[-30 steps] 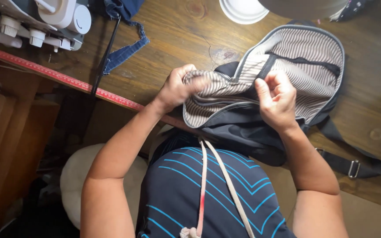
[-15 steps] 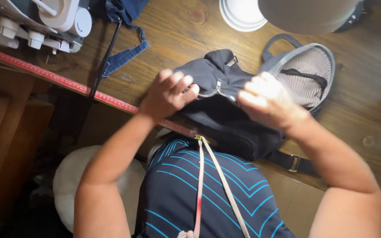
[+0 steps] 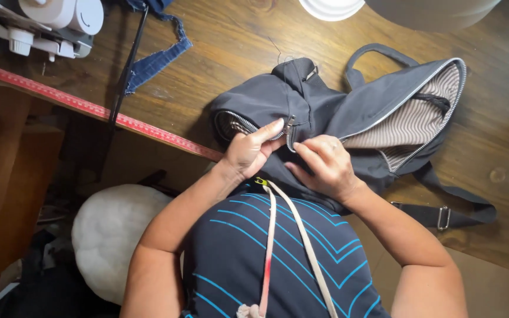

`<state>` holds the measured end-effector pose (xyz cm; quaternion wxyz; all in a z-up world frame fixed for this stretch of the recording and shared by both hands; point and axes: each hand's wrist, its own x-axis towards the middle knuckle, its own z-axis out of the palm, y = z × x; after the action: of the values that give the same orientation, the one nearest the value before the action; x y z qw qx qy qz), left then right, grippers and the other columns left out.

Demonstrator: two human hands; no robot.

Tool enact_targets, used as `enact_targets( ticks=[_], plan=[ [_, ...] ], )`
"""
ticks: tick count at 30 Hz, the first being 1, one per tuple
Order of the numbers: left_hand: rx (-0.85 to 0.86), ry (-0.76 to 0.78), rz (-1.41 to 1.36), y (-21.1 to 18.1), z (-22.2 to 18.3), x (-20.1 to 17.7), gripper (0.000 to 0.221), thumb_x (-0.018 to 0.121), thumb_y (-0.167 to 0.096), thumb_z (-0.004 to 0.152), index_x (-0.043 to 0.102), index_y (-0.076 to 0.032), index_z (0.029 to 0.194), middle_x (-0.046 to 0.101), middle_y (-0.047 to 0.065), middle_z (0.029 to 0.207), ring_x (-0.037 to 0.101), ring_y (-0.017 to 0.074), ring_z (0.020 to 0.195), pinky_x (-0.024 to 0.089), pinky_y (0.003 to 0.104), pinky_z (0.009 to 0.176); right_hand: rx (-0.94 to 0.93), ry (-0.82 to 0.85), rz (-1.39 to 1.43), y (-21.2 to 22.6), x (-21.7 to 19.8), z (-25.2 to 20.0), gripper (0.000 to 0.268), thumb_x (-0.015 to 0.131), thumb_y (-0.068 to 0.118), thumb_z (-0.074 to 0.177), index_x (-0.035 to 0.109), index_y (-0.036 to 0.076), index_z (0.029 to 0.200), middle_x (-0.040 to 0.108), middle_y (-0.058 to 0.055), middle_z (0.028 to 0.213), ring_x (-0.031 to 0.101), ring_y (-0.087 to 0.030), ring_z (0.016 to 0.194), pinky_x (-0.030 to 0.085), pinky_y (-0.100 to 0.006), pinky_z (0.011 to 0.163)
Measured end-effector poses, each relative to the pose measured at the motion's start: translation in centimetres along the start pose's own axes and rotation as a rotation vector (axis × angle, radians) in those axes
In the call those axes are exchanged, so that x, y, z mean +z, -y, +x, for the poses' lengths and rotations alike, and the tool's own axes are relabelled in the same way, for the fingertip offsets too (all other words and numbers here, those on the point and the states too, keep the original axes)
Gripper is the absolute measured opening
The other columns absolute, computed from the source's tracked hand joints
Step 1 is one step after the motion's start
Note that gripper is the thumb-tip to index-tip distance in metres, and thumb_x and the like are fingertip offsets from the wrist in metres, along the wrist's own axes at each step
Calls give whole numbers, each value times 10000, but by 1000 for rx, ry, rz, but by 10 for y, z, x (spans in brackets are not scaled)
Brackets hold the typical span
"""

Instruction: Hand-sewing and repairing a black bag on a workbench in a sewing environment.

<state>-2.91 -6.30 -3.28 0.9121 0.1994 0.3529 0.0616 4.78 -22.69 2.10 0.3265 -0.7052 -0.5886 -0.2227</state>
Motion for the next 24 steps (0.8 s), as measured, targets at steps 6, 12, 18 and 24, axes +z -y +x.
enact_targets(
  ticks=[6,12,18,24],
  plan=[
    [-12,250,5,22,33,-41,388,716,113,880,653,23,1253,713,171,1175,700,324,1080,559,554,1002,569,48,487,-5,-7,41,465,849,144,891,670,-61,1268,655,-199,966,709,-313,784,569,-444,755],
    [57,309,15,43,49,-68,501,682,136,859,579,41,1339,669,189,1242,679,351,1109,543,568,1010,798,2,622,6,16,33,208,891,55,818,805,77,1006,612,-75,928,559,-137,727,486,-269,656],
    [28,69,-90,-6,1,-8,158,766,124,790,696,198,911,659,266,861,702,324,871,599,501,908,466,14,397,18,10,23,131,832,24,838,824,126,919,680,-90,996,578,-213,726,518,-337,672],
    [167,157,183,-16,-16,11,315,819,123,739,714,96,1035,714,144,926,704,242,883,647,418,756,755,72,498,-6,3,34,60,812,82,902,799,86,961,689,-106,897,599,-179,692,513,-341,668]
  ],
)
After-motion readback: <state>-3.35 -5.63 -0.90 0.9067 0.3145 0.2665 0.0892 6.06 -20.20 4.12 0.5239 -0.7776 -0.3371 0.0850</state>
